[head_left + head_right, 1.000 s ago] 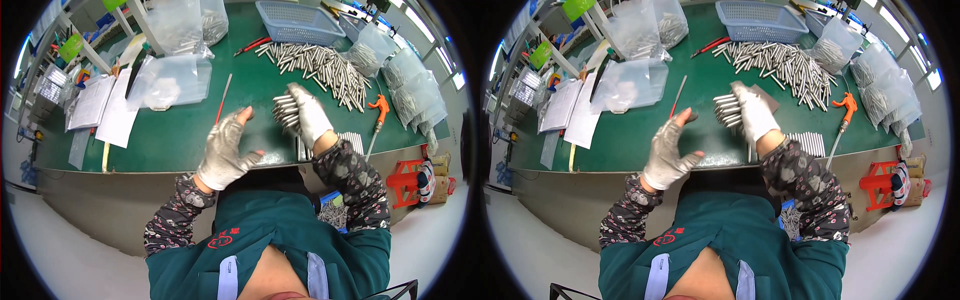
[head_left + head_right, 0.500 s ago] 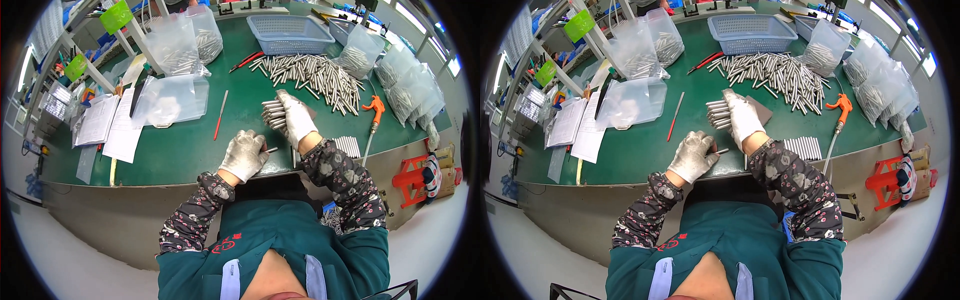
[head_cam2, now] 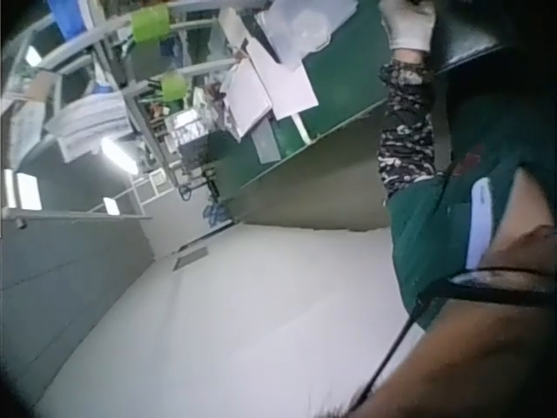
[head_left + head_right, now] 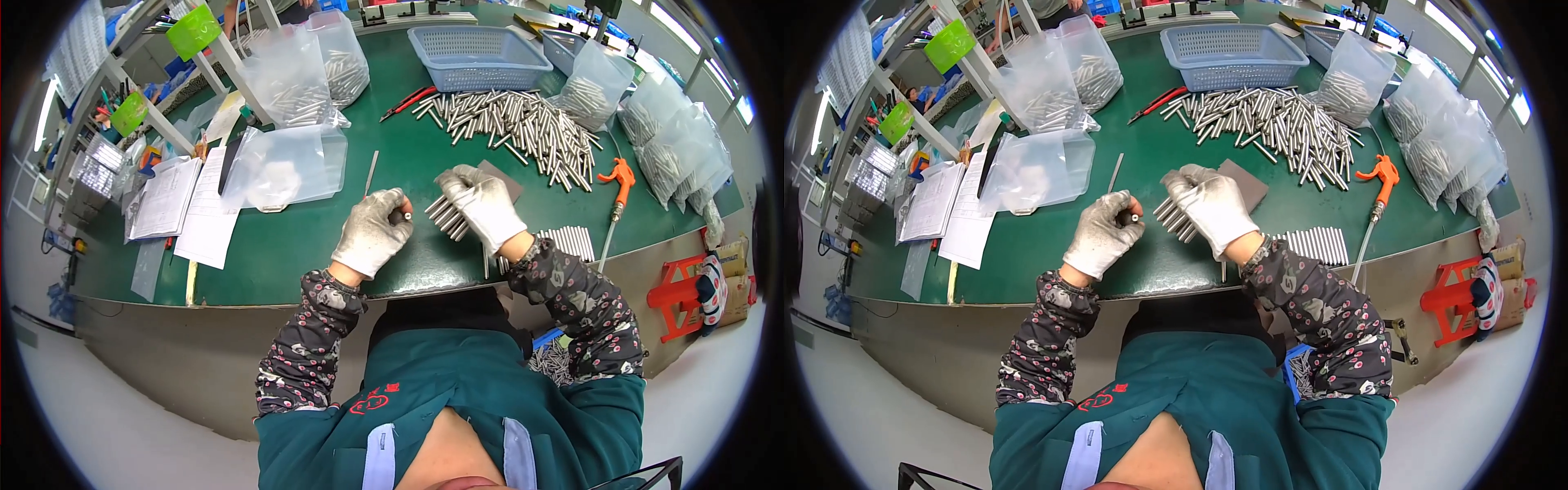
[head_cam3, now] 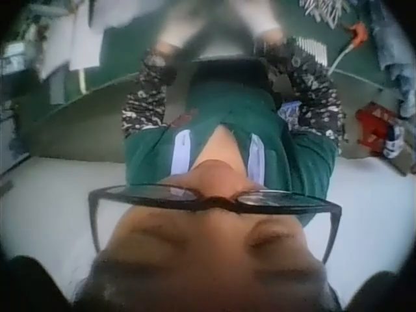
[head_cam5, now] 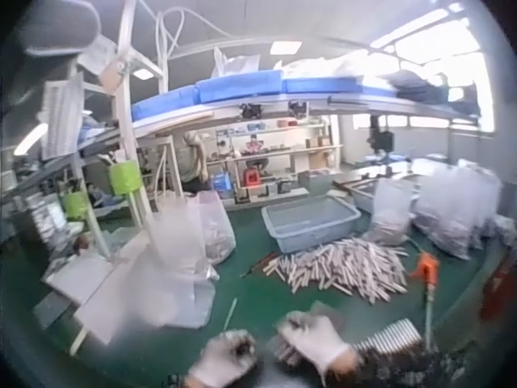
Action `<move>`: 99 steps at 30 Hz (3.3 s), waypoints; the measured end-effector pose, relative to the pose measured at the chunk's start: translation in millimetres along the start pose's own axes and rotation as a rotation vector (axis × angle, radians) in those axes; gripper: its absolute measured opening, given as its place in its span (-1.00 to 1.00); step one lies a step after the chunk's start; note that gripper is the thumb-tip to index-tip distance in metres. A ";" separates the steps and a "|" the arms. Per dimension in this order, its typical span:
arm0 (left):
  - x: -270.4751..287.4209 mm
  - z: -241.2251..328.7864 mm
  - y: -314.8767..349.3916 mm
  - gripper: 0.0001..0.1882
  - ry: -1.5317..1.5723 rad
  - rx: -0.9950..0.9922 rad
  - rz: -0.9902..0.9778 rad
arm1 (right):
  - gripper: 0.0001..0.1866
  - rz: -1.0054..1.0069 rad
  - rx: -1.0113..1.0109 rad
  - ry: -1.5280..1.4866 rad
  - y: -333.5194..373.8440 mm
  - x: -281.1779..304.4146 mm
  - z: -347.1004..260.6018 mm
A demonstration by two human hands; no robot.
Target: Cleaning and sorting small metal rods at a manufacturing workbench using an air gun.
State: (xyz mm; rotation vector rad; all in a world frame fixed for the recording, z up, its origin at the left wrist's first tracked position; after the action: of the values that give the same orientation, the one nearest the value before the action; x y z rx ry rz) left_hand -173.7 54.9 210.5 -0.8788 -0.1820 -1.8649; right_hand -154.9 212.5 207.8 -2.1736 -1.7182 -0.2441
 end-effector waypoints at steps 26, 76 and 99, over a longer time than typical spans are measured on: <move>-35.7 2.8 4.8 -0.72 -0.323 -0.231 -0.158 | -0.92 -0.100 0.625 0.538 19.6 -24.7 -32.6; -43.5 -10.1 -4.7 -0.54 0.395 -0.095 0.006 | -0.69 -0.147 -0.089 -0.031 31.1 -15.8 1.6; -46.6 -21.1 1.2 -0.24 0.323 -0.100 -0.181 | -0.61 -0.286 -0.180 -0.245 41.9 -45.3 20.8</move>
State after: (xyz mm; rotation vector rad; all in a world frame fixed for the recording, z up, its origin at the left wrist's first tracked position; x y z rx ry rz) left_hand -173.1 78.3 165.0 -0.6320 0.0337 -2.1716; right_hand -127.4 171.2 165.6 -2.1473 -2.2266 -0.2188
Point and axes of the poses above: each hand's wrist, its own y-axis away from the middle knuckle, its own x-axis out of the back of the hand, z = x × y, the point moved 8 cm from there along -y, towards the middle knuckle, and after that the axes turned 1 degree about -y, right-handed, at the moved point
